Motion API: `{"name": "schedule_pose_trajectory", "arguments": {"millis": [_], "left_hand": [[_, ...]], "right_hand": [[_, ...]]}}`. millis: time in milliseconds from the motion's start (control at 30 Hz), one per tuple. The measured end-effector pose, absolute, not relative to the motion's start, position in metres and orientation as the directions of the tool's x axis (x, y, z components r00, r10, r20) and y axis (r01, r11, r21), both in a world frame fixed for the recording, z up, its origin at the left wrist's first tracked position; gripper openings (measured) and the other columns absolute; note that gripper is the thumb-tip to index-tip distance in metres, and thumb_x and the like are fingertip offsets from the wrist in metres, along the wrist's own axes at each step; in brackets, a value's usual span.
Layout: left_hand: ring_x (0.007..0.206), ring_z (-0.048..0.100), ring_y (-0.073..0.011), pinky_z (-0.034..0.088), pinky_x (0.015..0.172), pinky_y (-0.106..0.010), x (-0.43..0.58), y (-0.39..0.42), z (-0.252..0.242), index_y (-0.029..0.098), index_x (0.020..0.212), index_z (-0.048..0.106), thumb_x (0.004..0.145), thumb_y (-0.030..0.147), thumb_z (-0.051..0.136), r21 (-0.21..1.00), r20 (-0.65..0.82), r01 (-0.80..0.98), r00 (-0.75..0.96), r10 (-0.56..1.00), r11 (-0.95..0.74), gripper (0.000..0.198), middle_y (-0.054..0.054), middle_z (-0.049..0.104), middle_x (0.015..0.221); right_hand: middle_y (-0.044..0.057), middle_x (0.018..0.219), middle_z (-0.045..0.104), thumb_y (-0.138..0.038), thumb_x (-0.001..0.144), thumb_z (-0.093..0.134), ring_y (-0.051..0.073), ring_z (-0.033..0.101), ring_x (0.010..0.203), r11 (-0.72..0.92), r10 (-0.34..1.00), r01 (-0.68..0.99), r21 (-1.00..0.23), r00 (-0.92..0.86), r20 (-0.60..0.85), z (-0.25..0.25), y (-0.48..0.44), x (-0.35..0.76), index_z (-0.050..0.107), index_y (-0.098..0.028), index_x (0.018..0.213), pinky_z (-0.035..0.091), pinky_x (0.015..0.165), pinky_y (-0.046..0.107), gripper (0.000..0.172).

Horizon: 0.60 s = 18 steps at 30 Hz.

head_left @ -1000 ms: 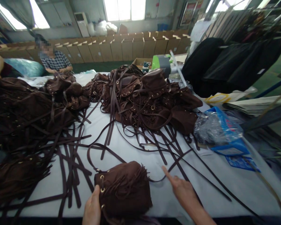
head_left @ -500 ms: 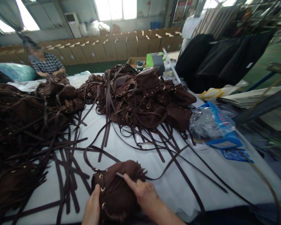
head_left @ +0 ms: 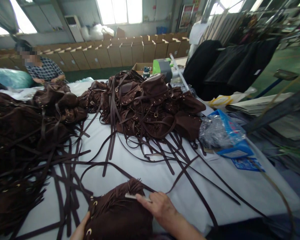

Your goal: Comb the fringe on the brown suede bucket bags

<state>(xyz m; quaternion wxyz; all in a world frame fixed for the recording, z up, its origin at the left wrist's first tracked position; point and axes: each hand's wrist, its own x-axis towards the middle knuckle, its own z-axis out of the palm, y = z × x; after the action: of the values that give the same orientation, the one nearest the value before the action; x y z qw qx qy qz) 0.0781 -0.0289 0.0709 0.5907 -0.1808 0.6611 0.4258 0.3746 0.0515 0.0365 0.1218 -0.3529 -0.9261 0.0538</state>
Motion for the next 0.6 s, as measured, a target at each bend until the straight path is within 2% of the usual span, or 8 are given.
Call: {"name": "schedule_pose_trajectory", "arguments": {"millis": [67, 133, 200, 267, 333, 400, 467, 600], "left_hand": [[0.092, 0.069, -0.0298, 0.055, 0.085, -0.042, 0.074, -0.03, 0.073, 0.013, 0.123, 0.059, 0.083, 0.032, 0.061, 0.379, -0.925, -0.708, -0.273, 0.264, 0.596, 0.044, -0.011, 0.075, 0.094], [0.096, 0.068, -0.0296, 0.055, 0.085, -0.042, 0.067, -0.032, 0.075, 0.017, 0.123, 0.059, 0.084, 0.034, 0.059, 0.419, -0.908, -0.681, -0.312, 0.279, 0.601, 0.042, -0.009, 0.075, 0.095], [0.099, 0.067, -0.0287, 0.054, 0.087, -0.041, 0.062, -0.036, 0.076, 0.019, 0.122, 0.059, 0.085, 0.036, 0.057, 0.459, -0.888, -0.659, -0.359, 0.286, 0.596, 0.04, -0.008, 0.074, 0.097], [0.102, 0.066, -0.0271, 0.052, 0.092, -0.041, 0.064, -0.038, 0.078, 0.019, 0.123, 0.058, 0.086, 0.035, 0.056, 0.52, -0.854, -0.636, -0.41, 0.321, 0.571, 0.04, -0.008, 0.074, 0.1], [0.103, 0.065, -0.0252, 0.049, 0.096, -0.04, 0.074, -0.035, 0.078, 0.016, 0.124, 0.056, 0.088, 0.034, 0.054, 0.594, -0.804, -0.611, -0.463, 0.372, 0.523, 0.041, -0.009, 0.073, 0.102], [0.105, 0.064, -0.0241, 0.047, 0.099, -0.039, 0.088, -0.027, 0.079, 0.015, 0.126, 0.054, 0.089, 0.036, 0.051, 0.656, -0.752, -0.6, -0.471, 0.46, 0.458, 0.042, -0.01, 0.072, 0.105], [0.108, 0.063, -0.0249, 0.046, 0.1, -0.041, 0.104, -0.017, 0.08, 0.015, 0.126, 0.053, 0.09, 0.042, 0.047, 0.692, -0.714, -0.592, -0.473, 0.517, 0.415, 0.045, -0.012, 0.07, 0.11], [0.117, 0.057, -0.026, 0.044, 0.101, -0.041, 0.126, -0.002, 0.086, 0.017, 0.128, 0.051, 0.088, 0.049, 0.048, 0.802, -0.596, -0.453, -0.56, 0.575, 0.389, 0.051, -0.012, 0.064, 0.121]], "right_hand": [[0.001, 0.068, 0.062, 0.005, 0.073, 0.045, 0.014, 0.058, 0.057, 0.54, 0.838, 0.824, -0.17, -0.546, 0.015, 0.024, 0.061, 0.382, 0.036, -0.028, 0.141, 0.038, 0.053, 0.023, 0.076], [0.002, 0.066, 0.064, 0.005, 0.074, 0.04, 0.016, 0.06, 0.057, 0.204, 0.96, 0.959, -0.195, -0.235, -0.152, 0.015, 0.073, 0.407, 0.042, -0.026, 0.139, 0.038, 0.053, 0.023, 0.072], [0.002, 0.062, 0.063, -0.007, 0.083, 0.035, 0.018, 0.061, 0.057, -0.043, 0.969, 0.935, -0.352, -0.047, -0.243, 0.014, 0.083, 0.43, 0.042, -0.023, 0.139, 0.041, 0.054, 0.026, 0.058], [0.001, 0.059, 0.061, -0.024, 0.09, 0.031, 0.018, 0.061, 0.053, -0.207, 0.946, 0.765, -0.609, -0.003, -0.324, 0.024, 0.085, 0.434, 0.041, -0.02, 0.139, 0.044, 0.053, 0.027, 0.05], [-0.002, 0.055, 0.059, -0.038, 0.089, 0.032, 0.017, 0.058, 0.046, -0.364, 0.888, 0.499, -0.786, -0.067, -0.454, 0.042, 0.079, 0.417, 0.035, -0.017, 0.142, 0.043, 0.046, 0.026, 0.057], [-0.004, 0.053, 0.058, -0.047, 0.087, 0.037, 0.015, 0.056, 0.041, -0.487, 0.818, 0.249, -0.837, -0.204, -0.537, 0.06, 0.067, 0.388, 0.023, -0.017, 0.146, 0.039, 0.039, 0.023, 0.068], [-0.004, 0.052, 0.059, -0.052, 0.085, 0.042, 0.014, 0.055, 0.038, -0.552, 0.775, 0.075, -0.831, -0.321, -0.544, 0.074, 0.055, 0.36, 0.016, -0.017, 0.148, 0.036, 0.036, 0.02, 0.077], [-0.003, 0.049, 0.058, -0.058, 0.081, 0.049, 0.011, 0.05, 0.034, -0.584, 0.793, -0.105, -0.805, -0.288, -0.537, 0.079, 0.045, 0.327, 0.019, -0.013, 0.146, 0.033, 0.033, 0.018, 0.085]]}}
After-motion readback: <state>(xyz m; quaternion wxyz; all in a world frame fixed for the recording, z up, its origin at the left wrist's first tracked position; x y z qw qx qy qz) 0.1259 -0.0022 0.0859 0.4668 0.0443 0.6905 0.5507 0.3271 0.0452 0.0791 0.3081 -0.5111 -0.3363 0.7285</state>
